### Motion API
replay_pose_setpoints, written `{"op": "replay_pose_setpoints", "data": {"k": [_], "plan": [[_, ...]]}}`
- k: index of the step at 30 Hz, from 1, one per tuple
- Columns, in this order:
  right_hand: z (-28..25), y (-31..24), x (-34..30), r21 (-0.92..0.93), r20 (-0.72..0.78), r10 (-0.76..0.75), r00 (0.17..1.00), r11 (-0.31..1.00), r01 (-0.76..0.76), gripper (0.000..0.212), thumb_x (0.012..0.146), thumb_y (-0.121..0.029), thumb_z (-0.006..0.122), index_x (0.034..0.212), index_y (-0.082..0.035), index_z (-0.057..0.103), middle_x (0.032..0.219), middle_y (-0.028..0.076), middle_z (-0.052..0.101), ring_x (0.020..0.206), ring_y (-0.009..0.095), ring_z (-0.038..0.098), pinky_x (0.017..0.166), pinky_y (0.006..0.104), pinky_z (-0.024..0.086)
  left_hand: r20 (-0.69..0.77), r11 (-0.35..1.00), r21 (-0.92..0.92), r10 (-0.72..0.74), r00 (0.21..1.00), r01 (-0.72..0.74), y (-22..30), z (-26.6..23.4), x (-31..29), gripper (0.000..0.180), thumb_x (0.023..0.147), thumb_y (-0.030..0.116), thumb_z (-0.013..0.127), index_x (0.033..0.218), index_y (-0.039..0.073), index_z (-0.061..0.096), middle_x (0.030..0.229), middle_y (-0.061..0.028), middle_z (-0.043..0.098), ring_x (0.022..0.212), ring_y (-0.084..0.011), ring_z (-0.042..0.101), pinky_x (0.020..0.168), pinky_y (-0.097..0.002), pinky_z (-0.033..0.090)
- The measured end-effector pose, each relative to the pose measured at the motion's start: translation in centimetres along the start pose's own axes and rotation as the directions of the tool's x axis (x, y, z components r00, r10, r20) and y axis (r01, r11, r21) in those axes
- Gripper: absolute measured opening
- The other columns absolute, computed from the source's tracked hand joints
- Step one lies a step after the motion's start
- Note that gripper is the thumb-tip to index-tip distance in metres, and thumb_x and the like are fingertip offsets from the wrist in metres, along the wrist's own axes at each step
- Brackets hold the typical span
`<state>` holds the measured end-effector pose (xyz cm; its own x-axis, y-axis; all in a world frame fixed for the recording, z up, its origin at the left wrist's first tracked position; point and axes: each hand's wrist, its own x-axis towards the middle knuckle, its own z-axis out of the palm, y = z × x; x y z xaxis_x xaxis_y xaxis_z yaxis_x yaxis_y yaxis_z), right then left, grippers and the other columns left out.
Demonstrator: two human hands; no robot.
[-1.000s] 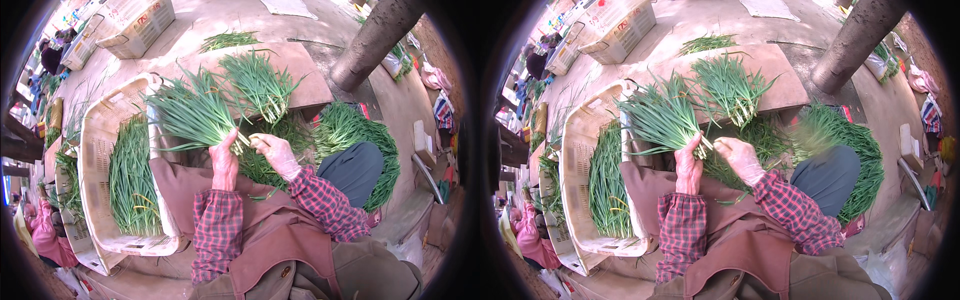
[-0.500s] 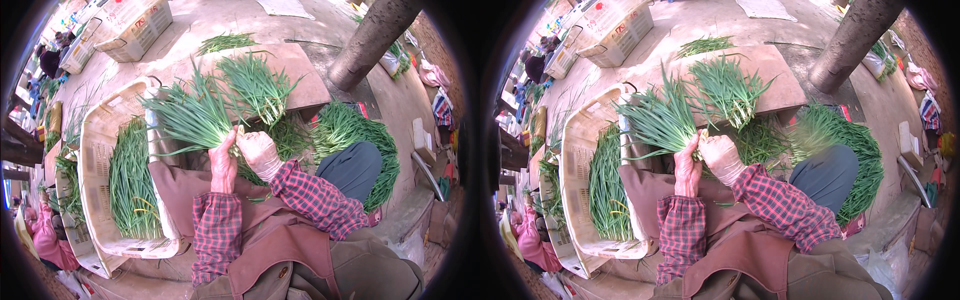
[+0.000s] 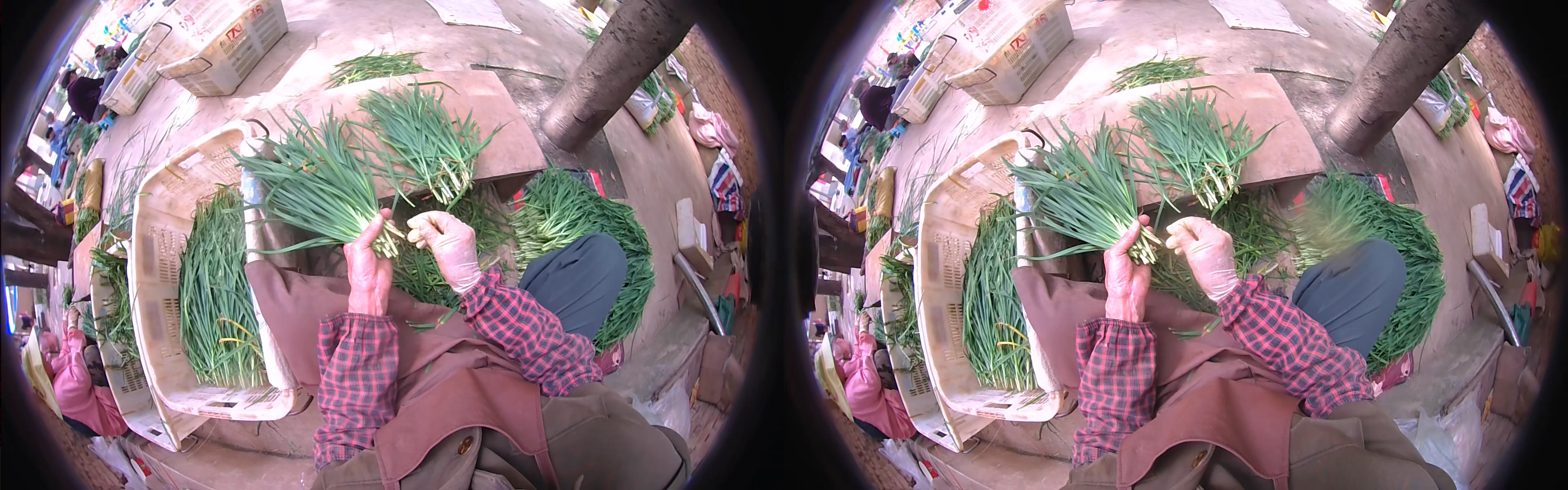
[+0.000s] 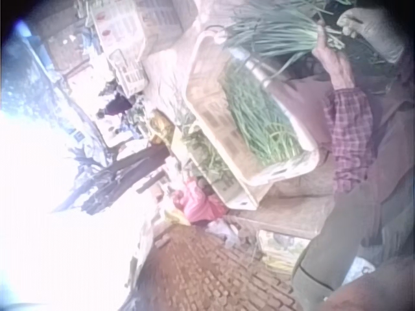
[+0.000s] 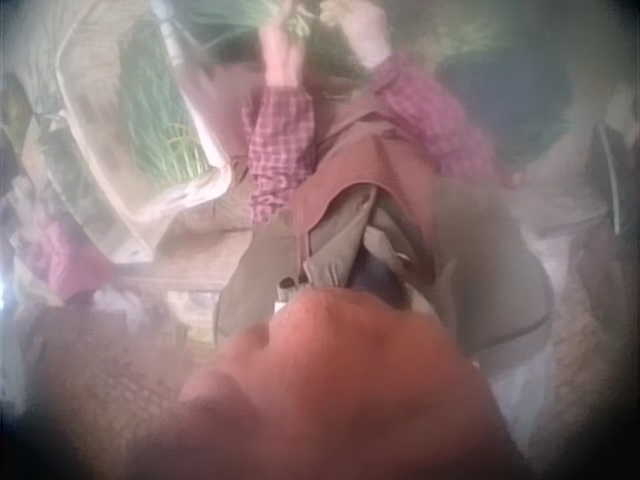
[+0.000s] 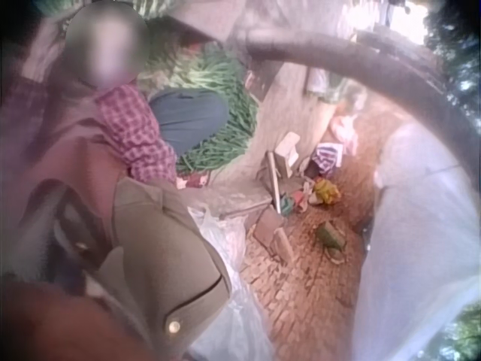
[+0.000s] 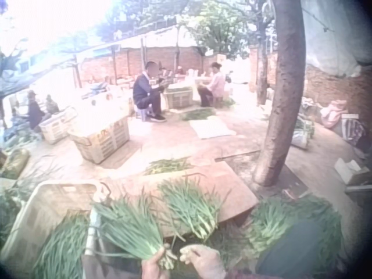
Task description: The person picks green chive stalks from a plastic crate and arranges them into bundles on a wooden surface by hand.
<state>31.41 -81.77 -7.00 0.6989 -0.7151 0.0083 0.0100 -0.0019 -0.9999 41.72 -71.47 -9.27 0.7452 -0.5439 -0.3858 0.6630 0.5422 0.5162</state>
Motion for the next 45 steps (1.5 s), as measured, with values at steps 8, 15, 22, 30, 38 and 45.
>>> {"op": "replay_pose_setpoints", "data": {"k": [8, 15, 22, 30, 38, 45], "plan": [[1.3, -1.8, 3.7, -0.435, 0.093, -0.274, 0.957, 0.854, 0.286, 0.027, 0.091, -0.022, 0.069, 0.107, -0.001, 0.068, 0.097, 0.016, 0.070, 0.089, 0.030, 0.069, 0.075, 0.0379, 0.054, 0.003, 1.000, -0.021, 0.000, 1.000, 0.000, -0.1, 0.1, -0.1, 0.029, 0.091, 0.001, 0.064, 0.120, 0.000, 0.061, 0.108, -0.0115, 0.069, 0.095, -0.0226, 0.068, 0.084, -0.0366, 0.056], [4.0, -1.8, 5.2, -0.066, 0.214, 0.328, 0.920, 0.945, -0.321, 0.029, 0.091, -0.019, 0.072, 0.112, 0.001, 0.068, 0.083, 0.003, 0.068, 0.062, 0.008, 0.061, 0.051, 0.0230, 0.047, -0.001, 0.993, -0.104, -0.053, 0.999, 0.053, -0.2, 0.2, -0.6, 0.029, 0.089, -0.004, 0.063, 0.117, -0.001, 0.060, 0.101, -0.0087, 0.066, 0.086, -0.0199, 0.064, 0.074, -0.0343, 0.054], [0.5, 3.0, 6.7, -0.554, -0.005, -0.156, 0.988, 0.823, 0.127, 0.021, 0.091, -0.024, 0.067, 0.096, -0.004, 0.070, 0.070, 0.008, 0.068, 0.055, 0.020, 0.065, 0.051, 0.0347, 0.052, -0.015, 0.992, -0.117, 0.055, 0.998, -0.056, 0.3, 0.3, -0.5, 0.022, 0.091, 0.001, 0.067, 0.112, 0.000, 0.059, 0.095, -0.0088, 0.065, 0.077, -0.0148, 0.058, 0.064, -0.0288, 0.048], [1.5, 7.7, 6.7, -0.957, 0.172, -0.253, 0.952, 0.185, 0.222, 0.021, 0.090, -0.027, 0.065, 0.082, -0.007, 0.067, 0.061, 0.009, 0.065, 0.059, 0.028, 0.068, 0.052, 0.0397, 0.052, -0.071, 0.990, -0.125, 0.053, 0.996, -0.061, 0.6, 0.6, -0.3, 0.018, 0.093, 0.001, 0.067, 0.109, 0.002, 0.059, 0.088, -0.0046, 0.060, 0.070, -0.0109, 0.051, 0.057, -0.0237, 0.040], [1.2, -0.1, 4.5, -0.359, 0.088, 0.037, 0.995, 0.933, -0.003, 0.025, 0.098, -0.026, 0.058, 0.084, -0.008, 0.066, 0.062, 0.007, 0.067, 0.053, 0.022, 0.065, 0.053, 0.0355, 0.051, -0.150, 0.980, -0.198, -0.001, 0.989, -0.030, 0.6, -0.4, 0.2, 0.013, 0.091, 0.005, 0.070, 0.101, 0.005, 0.061, 0.083, -0.0027, 0.062, 0.068, -0.0107, 0.055, 0.058, -0.0245, 0.044], [-0.2, -0.3, 2.0, -0.398, 0.098, -0.224, 0.970, 0.884, 0.244, 0.017, 0.096, -0.023, 0.061, 0.088, -0.009, 0.066, 0.067, 0.008, 0.067, 0.057, 0.021, 0.068, 0.054, 0.0339, 0.052, -0.170, 0.993, -0.115, 0.018, 0.985, -0.038, 0.2, -0.5, 0.3, 0.015, 0.092, 0.009, 0.070, 0.103, 0.003, 0.062, 0.088, -0.0053, 0.067, 0.071, -0.0118, 0.060, 0.060, -0.0250, 0.049]]}}
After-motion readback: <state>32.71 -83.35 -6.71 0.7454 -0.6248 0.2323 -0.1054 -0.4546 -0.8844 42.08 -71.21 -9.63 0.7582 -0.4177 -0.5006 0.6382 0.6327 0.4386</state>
